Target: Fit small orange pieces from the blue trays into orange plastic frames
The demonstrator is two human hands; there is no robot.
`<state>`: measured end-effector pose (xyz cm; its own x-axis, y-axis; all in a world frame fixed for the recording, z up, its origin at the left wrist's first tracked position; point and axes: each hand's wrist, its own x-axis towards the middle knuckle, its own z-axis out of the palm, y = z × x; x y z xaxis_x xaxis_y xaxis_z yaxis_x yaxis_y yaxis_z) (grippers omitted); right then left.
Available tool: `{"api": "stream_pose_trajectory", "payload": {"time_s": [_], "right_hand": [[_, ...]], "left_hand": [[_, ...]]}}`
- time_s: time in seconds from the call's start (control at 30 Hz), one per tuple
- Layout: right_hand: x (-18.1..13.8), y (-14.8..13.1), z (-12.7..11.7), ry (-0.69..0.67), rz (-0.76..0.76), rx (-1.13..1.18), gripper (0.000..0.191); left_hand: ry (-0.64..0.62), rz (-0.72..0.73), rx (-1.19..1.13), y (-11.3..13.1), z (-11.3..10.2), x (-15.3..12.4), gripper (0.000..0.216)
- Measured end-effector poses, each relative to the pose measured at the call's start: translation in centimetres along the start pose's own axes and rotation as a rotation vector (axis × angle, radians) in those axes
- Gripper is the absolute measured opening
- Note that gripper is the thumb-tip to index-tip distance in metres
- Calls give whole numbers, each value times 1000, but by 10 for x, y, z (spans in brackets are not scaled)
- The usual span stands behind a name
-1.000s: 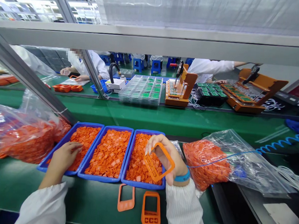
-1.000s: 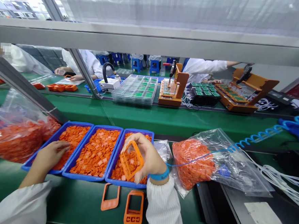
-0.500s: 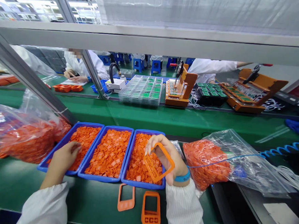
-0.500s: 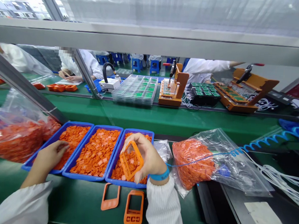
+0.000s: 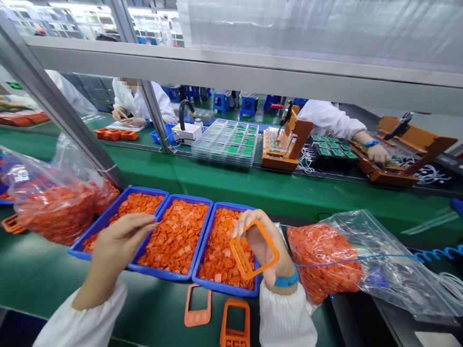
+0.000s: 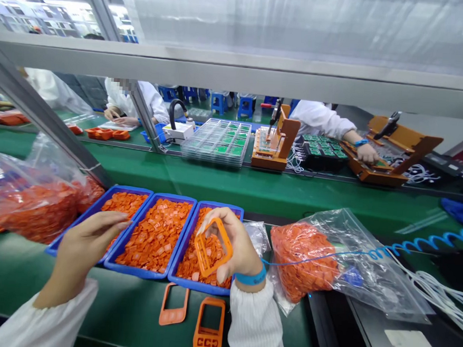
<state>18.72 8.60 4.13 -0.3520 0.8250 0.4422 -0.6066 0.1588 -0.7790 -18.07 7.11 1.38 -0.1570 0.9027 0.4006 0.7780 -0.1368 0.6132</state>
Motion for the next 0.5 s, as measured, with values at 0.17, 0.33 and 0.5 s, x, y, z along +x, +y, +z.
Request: {"api": "stream_pose_trajectory", "payload": {"time_s": [0.17, 0.33, 0.5], "right_hand": [[-2, -1, 5, 63, -62, -53, 96], [-4, 3, 7, 188, -237, -81, 96], [-2, 6, 1, 229, -452, -60, 103]], "left_hand": [[-171, 76, -339, 88, 22, -6, 37], [-176, 159, -668, 142, 47, -6, 31], [-189, 274, -987, 177, 62, -2, 14]]}}
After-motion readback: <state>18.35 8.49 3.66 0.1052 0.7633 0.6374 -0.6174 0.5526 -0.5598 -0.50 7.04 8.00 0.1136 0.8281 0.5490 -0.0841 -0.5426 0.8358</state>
